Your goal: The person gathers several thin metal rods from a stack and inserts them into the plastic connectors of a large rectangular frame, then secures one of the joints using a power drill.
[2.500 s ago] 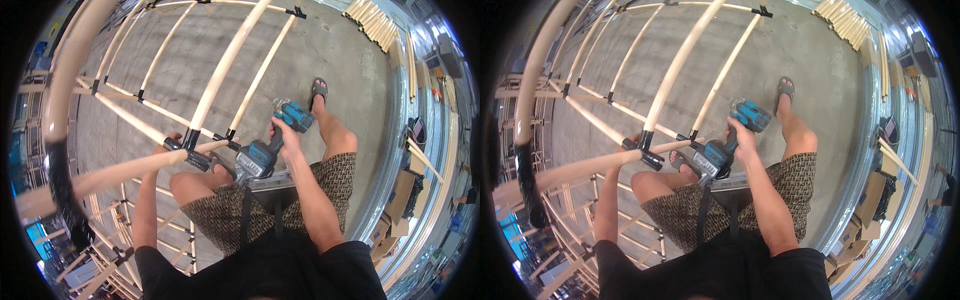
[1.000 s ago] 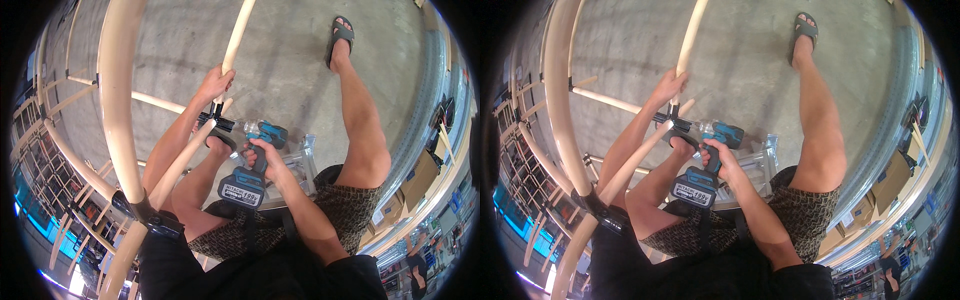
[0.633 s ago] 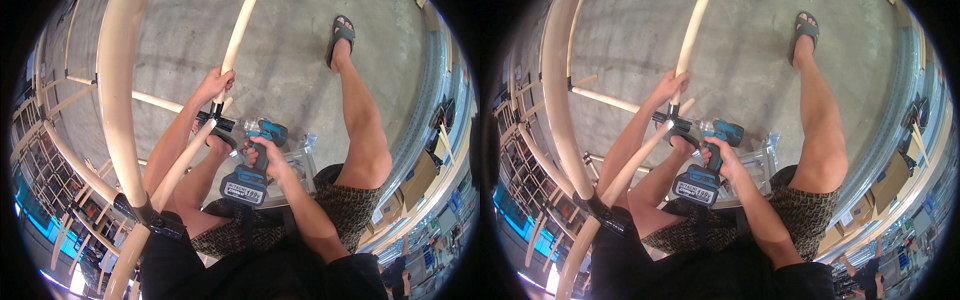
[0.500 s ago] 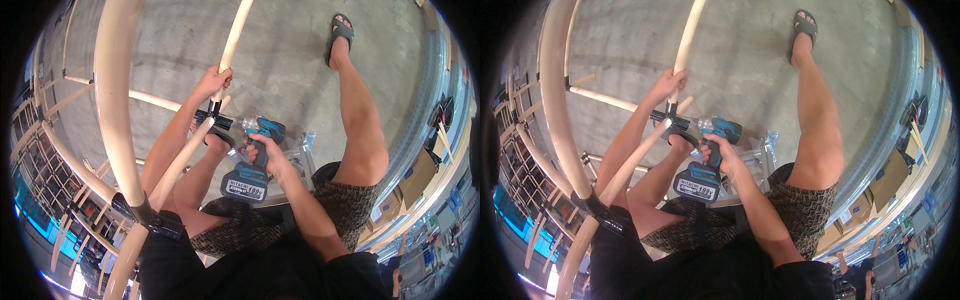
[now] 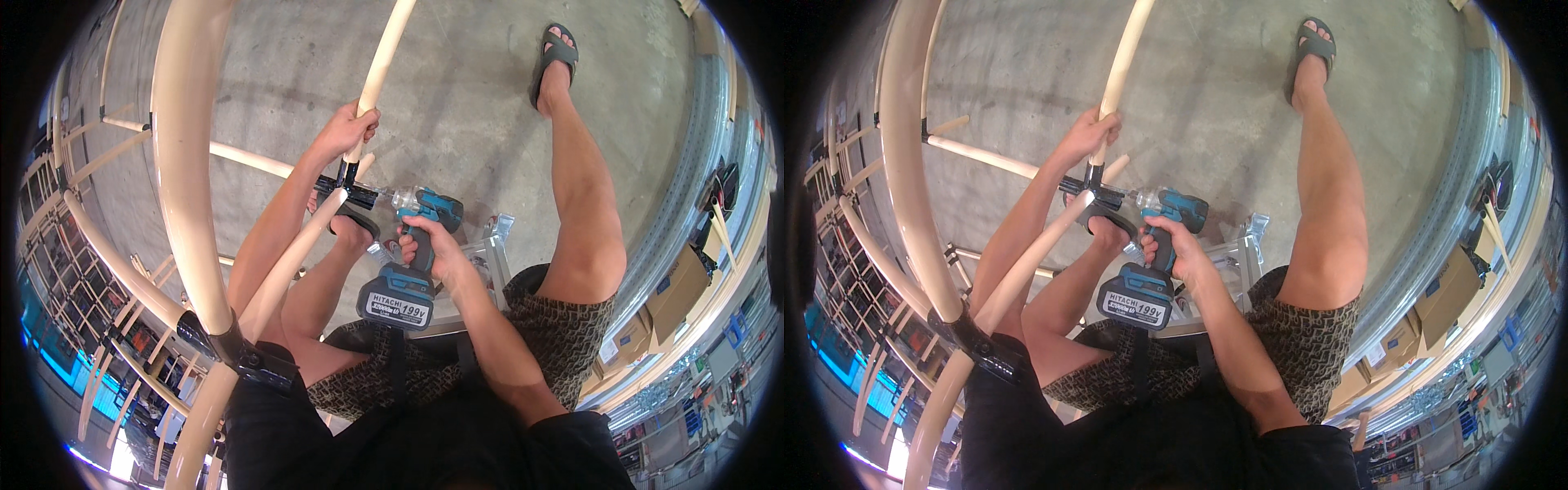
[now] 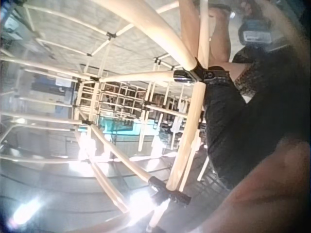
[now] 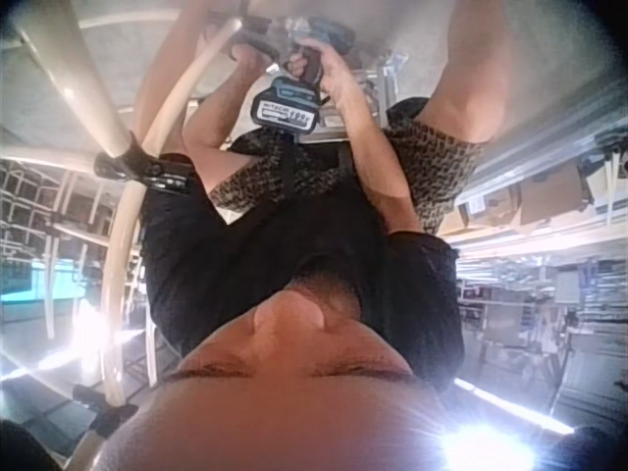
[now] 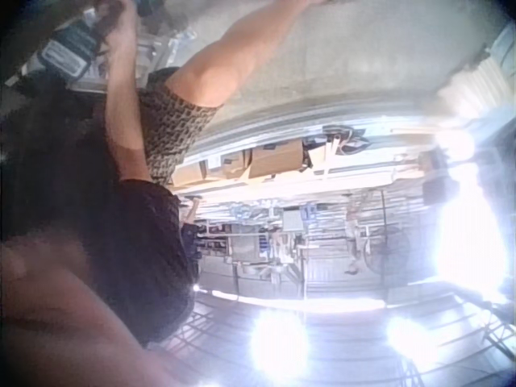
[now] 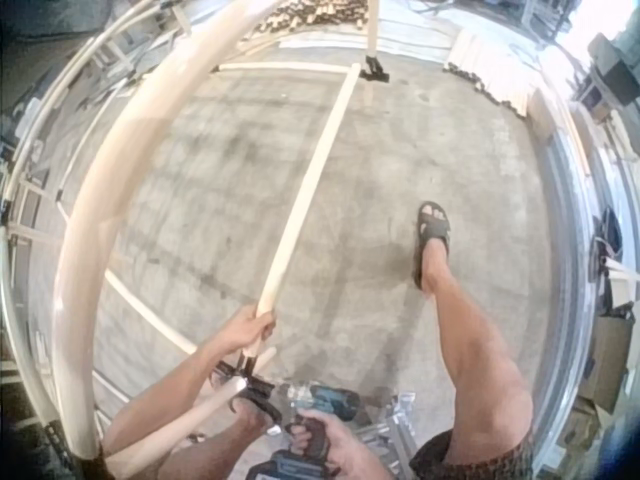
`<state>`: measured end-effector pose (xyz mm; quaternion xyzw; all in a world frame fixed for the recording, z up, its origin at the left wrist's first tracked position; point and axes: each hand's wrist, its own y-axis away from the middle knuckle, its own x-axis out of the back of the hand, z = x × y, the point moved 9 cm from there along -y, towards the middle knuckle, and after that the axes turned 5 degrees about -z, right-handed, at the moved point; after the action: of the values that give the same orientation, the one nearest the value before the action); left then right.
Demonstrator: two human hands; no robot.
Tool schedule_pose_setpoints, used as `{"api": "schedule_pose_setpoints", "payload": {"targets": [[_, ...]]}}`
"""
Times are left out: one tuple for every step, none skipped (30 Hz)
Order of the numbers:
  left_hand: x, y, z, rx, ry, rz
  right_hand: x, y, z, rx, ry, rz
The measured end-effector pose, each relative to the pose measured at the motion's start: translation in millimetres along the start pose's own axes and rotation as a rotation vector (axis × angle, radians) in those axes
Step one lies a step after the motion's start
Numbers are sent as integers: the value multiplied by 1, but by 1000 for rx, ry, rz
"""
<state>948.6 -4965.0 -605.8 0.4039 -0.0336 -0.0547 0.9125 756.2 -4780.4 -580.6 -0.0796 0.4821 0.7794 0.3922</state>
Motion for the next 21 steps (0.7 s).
{"api": "schedule_pose_setpoints", "payload": {"targets": [[1,1,4,7,-34,-1,-1,0,-1,-5,1,1],[2,0,1,6,-29,-3,-1,0,-1,2,11,2],[2,-1,-2,4,-24,-4,-2,-1,-1,9,20,2],[3,-2,-5,3,-19,-6,-2,-1,-1,16,30,2],[3,-3,-4,-5,-13,-3,-1,-2,-2,18,29,5],[2,-3,-3,-13,-7,0,0,-4,-2,20,28,8],[2,-3,-2,-20,-1,3,0,-5,-3,23,28,11],[2,-3,-2,-19,2,4,1,-5,-4,27,40,13],[1,-3,-2,-16,7,5,1,-4,-6,30,52,16],[1,-2,-2,-14,12,7,1,-3,-6,33,64,20],[1,-2,-2,-10,7,3,2,-3,-6,31,56,21],[1,-2,-2,-7,2,-1,2,-4,-6,28,49,23],[1,-1,-2,-4,-4,-5,3,-4,-5,26,41,25],[2,-1,-3,-8,-9,1,1,-3,-6,32,56,27],[2,-1,-3,-12,-14,6,-1,-1,-6,38,71,29],[3,-1,-3,-16,-19,12,-2,0,-7,44,86,31],[3,-1,-2,-11,-36,8,-2,-1,-7,31,69,19],[3,0,-1,-6,-53,3,-1,-2,-6,17,51,7],[3,0,1,-1,-70,-2,0,-3,-6,3,33,-6],[3,0,-1,-7,-52,0,1,-3,-6,8,34,-1],[3,-1,-3,-12,-34,1,1,-4,-7,14,34,4]]}}
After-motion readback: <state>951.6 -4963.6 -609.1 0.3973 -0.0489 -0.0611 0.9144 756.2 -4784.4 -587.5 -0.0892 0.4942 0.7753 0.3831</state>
